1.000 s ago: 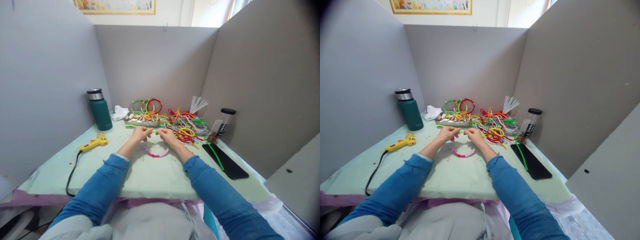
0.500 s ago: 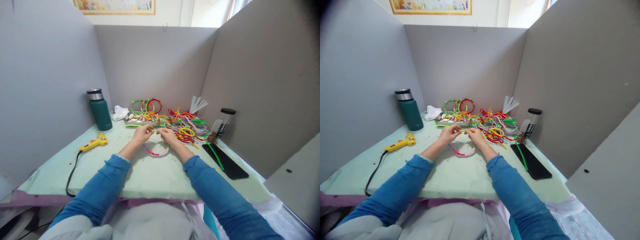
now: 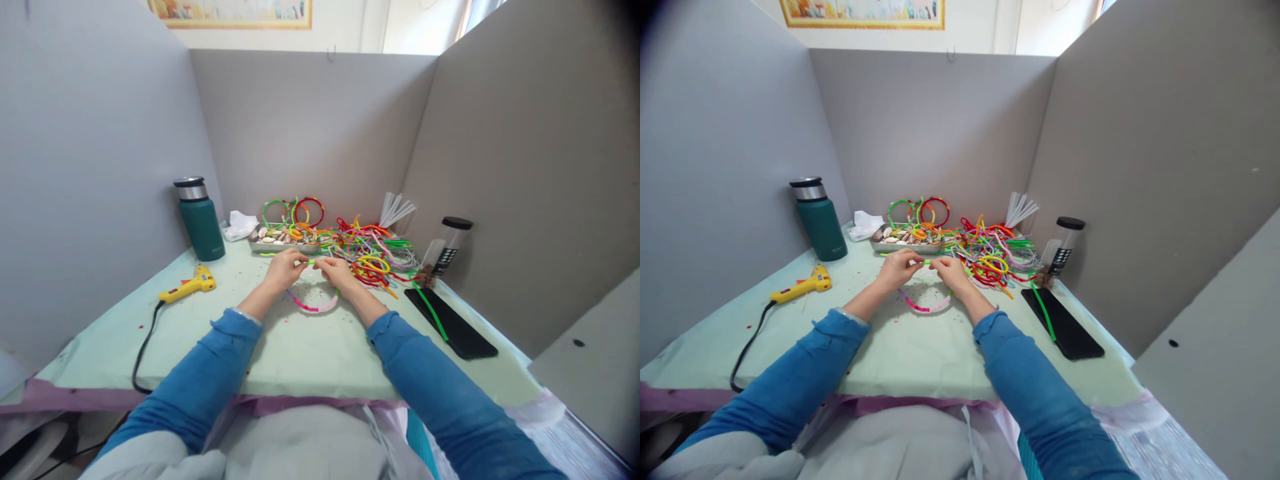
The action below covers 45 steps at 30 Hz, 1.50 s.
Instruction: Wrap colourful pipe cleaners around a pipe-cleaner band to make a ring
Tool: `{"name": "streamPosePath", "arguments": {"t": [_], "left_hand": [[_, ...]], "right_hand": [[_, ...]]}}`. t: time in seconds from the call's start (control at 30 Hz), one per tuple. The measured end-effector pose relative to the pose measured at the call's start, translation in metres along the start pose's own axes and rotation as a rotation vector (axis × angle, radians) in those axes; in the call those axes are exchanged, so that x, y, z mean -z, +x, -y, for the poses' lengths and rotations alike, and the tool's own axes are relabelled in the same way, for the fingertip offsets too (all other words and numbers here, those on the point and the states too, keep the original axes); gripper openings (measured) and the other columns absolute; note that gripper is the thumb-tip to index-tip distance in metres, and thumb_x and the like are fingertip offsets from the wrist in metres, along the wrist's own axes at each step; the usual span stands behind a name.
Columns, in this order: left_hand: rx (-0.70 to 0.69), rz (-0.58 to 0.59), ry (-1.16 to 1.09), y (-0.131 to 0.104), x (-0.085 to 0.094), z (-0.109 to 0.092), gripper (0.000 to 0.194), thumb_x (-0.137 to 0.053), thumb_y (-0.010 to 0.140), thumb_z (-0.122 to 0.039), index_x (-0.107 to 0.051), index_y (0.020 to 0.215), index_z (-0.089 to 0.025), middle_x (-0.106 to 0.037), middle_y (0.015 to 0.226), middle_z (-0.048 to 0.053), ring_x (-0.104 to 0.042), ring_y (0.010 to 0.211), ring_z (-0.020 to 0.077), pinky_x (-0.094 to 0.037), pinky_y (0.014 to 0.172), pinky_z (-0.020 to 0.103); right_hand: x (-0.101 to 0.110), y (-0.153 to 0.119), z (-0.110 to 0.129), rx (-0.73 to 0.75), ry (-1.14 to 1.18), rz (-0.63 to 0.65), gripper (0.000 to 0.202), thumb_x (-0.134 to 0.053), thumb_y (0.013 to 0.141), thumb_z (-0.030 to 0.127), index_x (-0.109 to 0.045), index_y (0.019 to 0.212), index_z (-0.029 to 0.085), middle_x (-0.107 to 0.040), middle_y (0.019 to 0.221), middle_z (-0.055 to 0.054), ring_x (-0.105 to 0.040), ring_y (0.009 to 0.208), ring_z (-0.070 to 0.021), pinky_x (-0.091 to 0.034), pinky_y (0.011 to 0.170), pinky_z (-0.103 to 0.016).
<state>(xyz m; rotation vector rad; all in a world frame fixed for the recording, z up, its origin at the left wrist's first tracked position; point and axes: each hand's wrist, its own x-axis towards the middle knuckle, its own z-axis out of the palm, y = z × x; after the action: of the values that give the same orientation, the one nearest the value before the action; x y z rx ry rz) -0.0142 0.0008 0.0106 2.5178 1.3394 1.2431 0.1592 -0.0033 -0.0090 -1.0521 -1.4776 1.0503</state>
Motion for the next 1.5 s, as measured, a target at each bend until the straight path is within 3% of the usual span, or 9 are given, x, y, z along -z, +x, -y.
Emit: {"name": "streamPosePath", "arguments": {"t": [0.7,0.93,1.27,1.5], "left_hand": [[-0.046,-0.046,0.095,-0.0019,-0.0035,0.0004,0.018,-0.061,0.079,-0.021,-0.075,0.089,-0.018,-0.066,0.091,0.007,-0.060,0.076,0.0160,-0.046,0.072,0.028],[-0.022,0.005,0.106,-0.0018,-0.0032,0.0015,0.021,-0.057,0.081,-0.025,-0.075,0.091,-0.018,-0.069,0.091,0.007,-0.061,0.077,0.0169,-0.045,0.073,0.028],[0.081,0.078,0.079,-0.0004,-0.0007,-0.0014,0.023,-0.057,0.080,-0.027,-0.075,0.090,-0.017,-0.071,0.090,0.008,-0.062,0.078,0.0179,-0.044,0.074,0.027],[0.261,0.130,-0.002,0.0024,0.0020,-0.0035,0.024,-0.059,0.076,-0.028,-0.076,0.090,-0.017,-0.071,0.069,0.005,-0.061,0.069,0.0160,-0.044,0.071,0.024]], "right_hand": [[-0.0006,0.0013,-0.0018,0.021,-0.026,-0.009,0.036,-0.057,0.072,0.047,-0.065,0.073,0.013,-0.034,0.044,0.007,-0.024,0.039,-0.0058,-0.016,0.040,-0.023],[-0.0001,0.0015,-0.0022,0.041,-0.079,-0.010,0.037,-0.056,0.073,0.048,-0.066,0.074,0.013,-0.035,0.044,0.006,-0.026,0.041,-0.0063,-0.018,0.042,-0.023],[-0.0003,0.0000,-0.0004,0.048,-0.122,-0.014,0.036,-0.055,0.073,0.047,-0.066,0.073,0.012,-0.035,0.043,0.006,-0.028,0.043,-0.0074,-0.021,0.043,-0.023],[0.0001,-0.0005,0.0004,0.061,-0.145,-0.002,0.036,-0.054,0.074,0.045,-0.068,0.075,0.012,-0.036,0.044,0.006,-0.030,0.044,-0.0078,-0.024,0.045,-0.023]]}}
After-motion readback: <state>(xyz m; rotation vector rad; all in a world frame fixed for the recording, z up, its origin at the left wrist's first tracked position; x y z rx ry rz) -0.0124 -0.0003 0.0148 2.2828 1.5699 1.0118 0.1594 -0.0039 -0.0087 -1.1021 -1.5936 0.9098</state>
